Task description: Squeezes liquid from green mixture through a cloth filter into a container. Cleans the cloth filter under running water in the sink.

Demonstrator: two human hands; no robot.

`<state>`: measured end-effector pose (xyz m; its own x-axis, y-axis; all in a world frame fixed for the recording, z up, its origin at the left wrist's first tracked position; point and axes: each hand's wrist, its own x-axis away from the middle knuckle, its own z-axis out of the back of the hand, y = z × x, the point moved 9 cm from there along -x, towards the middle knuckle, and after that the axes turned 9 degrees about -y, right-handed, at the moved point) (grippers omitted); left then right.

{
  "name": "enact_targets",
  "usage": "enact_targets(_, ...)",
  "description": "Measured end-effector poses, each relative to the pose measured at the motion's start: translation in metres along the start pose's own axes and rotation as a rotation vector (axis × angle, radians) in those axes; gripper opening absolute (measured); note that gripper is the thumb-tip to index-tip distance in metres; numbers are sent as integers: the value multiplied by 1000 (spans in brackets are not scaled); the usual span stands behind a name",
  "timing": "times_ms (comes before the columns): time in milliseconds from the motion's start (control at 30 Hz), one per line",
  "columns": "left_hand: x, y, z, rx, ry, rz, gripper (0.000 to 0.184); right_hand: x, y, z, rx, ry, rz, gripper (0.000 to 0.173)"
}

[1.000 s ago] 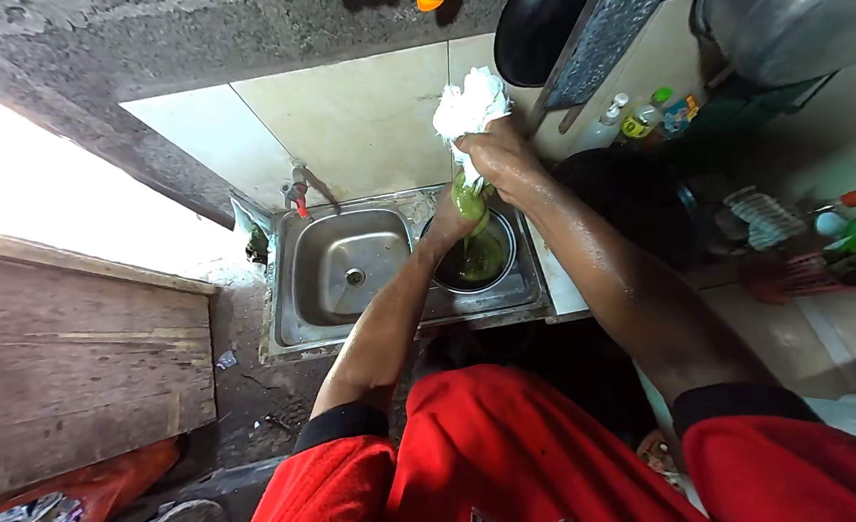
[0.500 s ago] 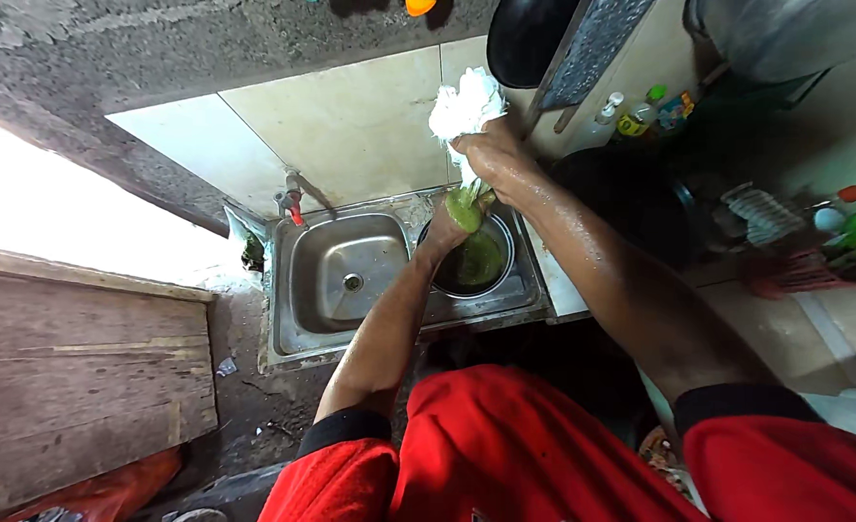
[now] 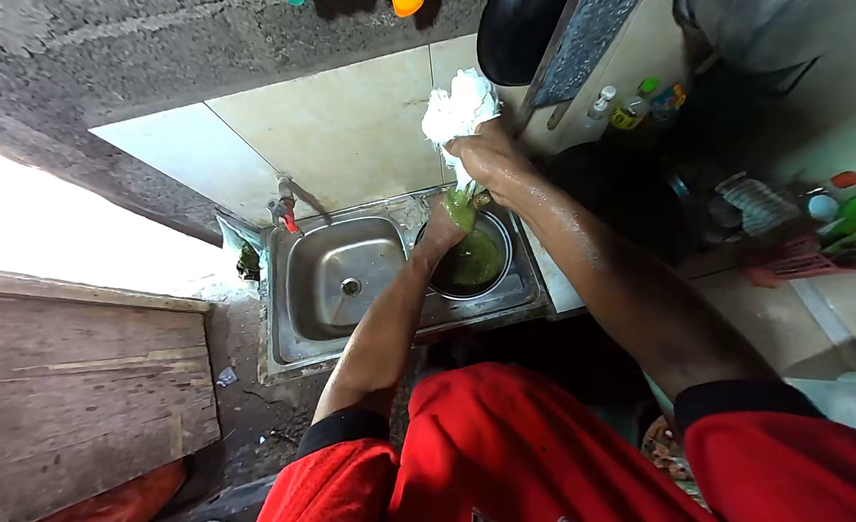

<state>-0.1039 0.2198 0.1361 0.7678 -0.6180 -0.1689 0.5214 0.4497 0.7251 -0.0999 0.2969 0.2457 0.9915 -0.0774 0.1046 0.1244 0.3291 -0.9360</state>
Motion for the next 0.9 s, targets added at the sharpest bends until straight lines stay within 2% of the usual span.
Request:
enact_targets(367, 0, -9, -5, -33, -3, 48, 39, 0, 4, -5, 16, -1, -24, 36)
enact_targets(633, 4, -4, -9, -38, -9, -6, 33, -1, 11, -5, 5, -3, -50, 38)
enact_targets(900, 4, -8, -10, -65, 54, -31, 29, -3, 13, -5, 25, 22, -32, 40)
